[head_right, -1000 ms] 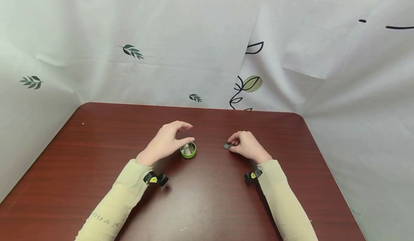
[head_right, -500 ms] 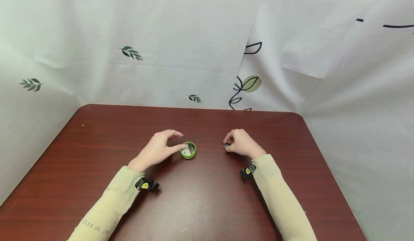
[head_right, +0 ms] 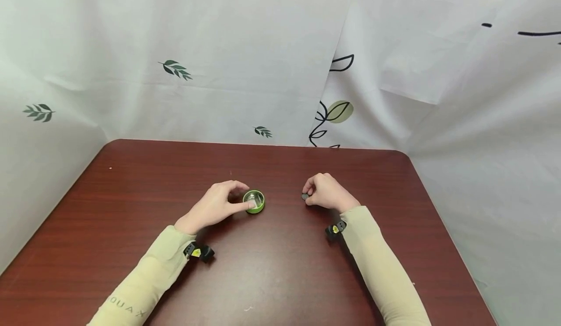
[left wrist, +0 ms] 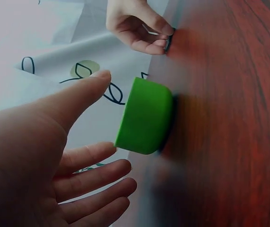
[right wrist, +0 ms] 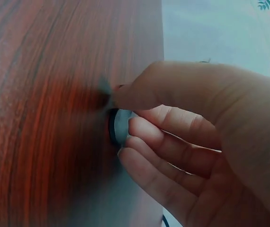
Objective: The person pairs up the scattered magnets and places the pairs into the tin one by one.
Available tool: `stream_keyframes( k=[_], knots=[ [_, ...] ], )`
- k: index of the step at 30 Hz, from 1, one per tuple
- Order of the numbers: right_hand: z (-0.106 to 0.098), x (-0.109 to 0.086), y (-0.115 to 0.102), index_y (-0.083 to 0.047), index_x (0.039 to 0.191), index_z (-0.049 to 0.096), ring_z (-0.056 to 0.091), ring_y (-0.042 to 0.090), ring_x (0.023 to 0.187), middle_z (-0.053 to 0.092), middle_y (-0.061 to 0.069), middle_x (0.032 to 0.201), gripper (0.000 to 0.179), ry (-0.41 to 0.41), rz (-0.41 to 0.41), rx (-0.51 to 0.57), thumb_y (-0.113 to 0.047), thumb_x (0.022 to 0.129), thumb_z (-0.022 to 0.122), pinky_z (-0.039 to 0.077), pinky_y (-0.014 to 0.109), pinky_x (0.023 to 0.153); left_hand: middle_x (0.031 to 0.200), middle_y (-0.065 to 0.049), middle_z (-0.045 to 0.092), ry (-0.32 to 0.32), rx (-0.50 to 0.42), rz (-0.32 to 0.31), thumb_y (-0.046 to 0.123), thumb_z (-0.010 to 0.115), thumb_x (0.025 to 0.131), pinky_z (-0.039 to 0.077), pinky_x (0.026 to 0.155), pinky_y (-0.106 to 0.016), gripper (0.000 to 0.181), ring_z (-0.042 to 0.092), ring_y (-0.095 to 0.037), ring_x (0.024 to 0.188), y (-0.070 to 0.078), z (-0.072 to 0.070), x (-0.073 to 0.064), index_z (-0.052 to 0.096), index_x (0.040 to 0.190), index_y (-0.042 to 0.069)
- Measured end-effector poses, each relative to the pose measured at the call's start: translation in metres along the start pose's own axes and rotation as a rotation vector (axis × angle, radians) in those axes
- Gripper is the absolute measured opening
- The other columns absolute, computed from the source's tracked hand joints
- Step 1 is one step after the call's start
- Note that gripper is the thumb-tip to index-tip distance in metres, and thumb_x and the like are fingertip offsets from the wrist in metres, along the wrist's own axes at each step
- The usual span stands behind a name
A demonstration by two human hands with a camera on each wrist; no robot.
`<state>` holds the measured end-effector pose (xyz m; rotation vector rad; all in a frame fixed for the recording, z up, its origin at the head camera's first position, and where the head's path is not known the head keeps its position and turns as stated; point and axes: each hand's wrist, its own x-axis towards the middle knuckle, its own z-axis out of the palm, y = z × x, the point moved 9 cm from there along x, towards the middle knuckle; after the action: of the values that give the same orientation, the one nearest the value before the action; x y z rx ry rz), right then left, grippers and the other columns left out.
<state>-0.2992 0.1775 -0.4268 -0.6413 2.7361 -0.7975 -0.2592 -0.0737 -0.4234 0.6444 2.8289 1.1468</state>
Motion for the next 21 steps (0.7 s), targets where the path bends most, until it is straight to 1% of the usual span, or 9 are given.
stream_keyframes(
  k=[4, 8, 17, 21],
  knots=[
    [0.0009, 0.0037, -0.0004, -0.012, 0.087, 0.076, 0.059, 0.015, 0.073, 0.066, -0.004, 0.076, 0.010, -0.017, 0.002, 0.001, -0.006, 0.080, 0.081, 0.052, 0.032, 0.067, 0.107, 0.004, 0.069, -0.011, -0.012, -0.012, 0.047, 0.083, 0.083, 0.050, 0.089, -0.035, 0.049, 0.062, -0.013, 0.098, -0.0013, 0.0025, 0.0004, 0.072, 0.117, 0.013],
    [0.0012, 0.0068, 0.0009, -0.012, 0.085, 0.075, 0.059, 0.015, 0.070, 0.065, -0.004, 0.075, 0.011, -0.040, 0.012, -0.001, -0.005, 0.079, 0.082, 0.052, 0.031, 0.065, 0.106, 0.004, 0.069, -0.011, -0.010, -0.008, 0.047, 0.083, 0.083, 0.051, 0.088, -0.034, 0.049, 0.062, -0.012, 0.096, -0.0024, 0.0048, 0.0008, 0.072, 0.117, 0.013],
    [0.0048, 0.0072, -0.0031, -0.011, 0.084, 0.071, 0.056, 0.016, 0.071, 0.062, -0.001, 0.076, 0.017, -0.111, 0.026, -0.038, -0.006, 0.076, 0.084, 0.049, 0.031, 0.065, 0.106, 0.005, 0.068, -0.001, -0.003, 0.004, 0.050, 0.083, 0.082, 0.051, 0.088, -0.034, 0.051, 0.062, -0.012, 0.097, -0.0024, 0.0072, 0.0017, 0.071, 0.117, 0.013],
    [0.0048, 0.0082, -0.0047, -0.012, 0.082, 0.071, 0.055, 0.015, 0.068, 0.061, -0.002, 0.074, 0.016, -0.113, 0.011, -0.047, -0.006, 0.076, 0.084, 0.049, 0.031, 0.063, 0.105, 0.005, 0.068, -0.001, 0.000, 0.003, 0.049, 0.083, 0.082, 0.050, 0.087, -0.033, 0.051, 0.062, -0.012, 0.096, -0.0033, 0.0079, 0.0020, 0.072, 0.116, 0.013]
  ],
)
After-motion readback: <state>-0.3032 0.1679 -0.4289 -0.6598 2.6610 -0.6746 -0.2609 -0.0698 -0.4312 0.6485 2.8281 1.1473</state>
